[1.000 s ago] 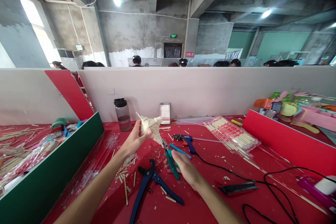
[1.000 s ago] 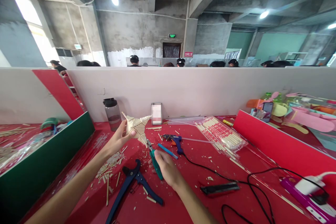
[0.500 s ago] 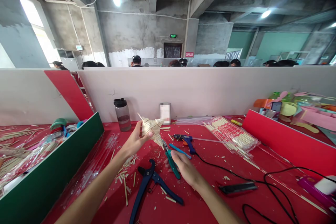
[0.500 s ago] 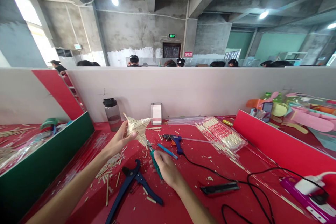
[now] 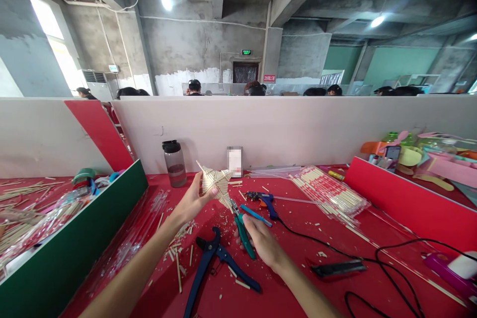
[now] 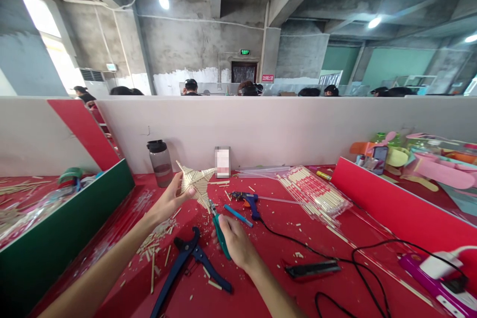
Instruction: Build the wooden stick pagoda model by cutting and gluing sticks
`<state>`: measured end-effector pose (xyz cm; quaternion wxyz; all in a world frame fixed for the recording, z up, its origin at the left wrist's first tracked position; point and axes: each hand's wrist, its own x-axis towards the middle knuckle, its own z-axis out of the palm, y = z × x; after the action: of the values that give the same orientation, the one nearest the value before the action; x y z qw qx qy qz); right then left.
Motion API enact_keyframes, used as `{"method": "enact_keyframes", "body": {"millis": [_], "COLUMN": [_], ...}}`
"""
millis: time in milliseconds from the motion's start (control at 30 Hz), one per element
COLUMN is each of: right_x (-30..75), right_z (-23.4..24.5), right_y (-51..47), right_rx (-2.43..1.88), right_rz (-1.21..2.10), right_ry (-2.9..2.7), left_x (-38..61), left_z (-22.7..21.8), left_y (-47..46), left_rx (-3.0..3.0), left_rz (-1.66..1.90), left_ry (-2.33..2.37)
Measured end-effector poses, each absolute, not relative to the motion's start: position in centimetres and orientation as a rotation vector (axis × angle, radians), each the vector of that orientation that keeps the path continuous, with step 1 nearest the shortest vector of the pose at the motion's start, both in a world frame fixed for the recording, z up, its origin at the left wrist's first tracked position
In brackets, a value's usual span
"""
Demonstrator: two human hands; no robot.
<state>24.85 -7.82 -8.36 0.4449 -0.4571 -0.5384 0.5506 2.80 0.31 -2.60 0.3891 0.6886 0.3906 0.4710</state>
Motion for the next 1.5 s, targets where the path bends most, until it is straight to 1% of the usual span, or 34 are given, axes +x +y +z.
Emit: {"method": "enact_keyframes", "body": {"millis": [300, 500, 700, 1067, 1500], "right_x": [24.9, 24.9, 24.9, 25.0, 24.8], "right_z": [-8.4, -9.0, -9.6, -8.2, -8.6], "right_y": [-7.8, -7.7, -7.5, -7.9, -7.8], "right_rx": [-1.122, -1.150, -1.106, -1.061, -1.093], "right_rz": [1.370, 1.292, 1.357, 1.497, 1.438], "right_ry": [-1.350, -1.426, -1.379, -1.294, -1.319], "left_x": [2.6, 2.7, 2.7, 2.3, 2.4], "left_z": [-2.9, -2.9, -2.7, -2.5, -2.6], "left_y": [0.5, 0.6, 0.4, 0.5, 0.6], "left_rx": [1.777, 1.775, 1.756, 1.778, 1.761], "left_rz": [1.183, 1.184, 1.179, 1.179, 1.177], "left_ry": [1.019, 1.010, 0.994, 1.024, 1.022]}}
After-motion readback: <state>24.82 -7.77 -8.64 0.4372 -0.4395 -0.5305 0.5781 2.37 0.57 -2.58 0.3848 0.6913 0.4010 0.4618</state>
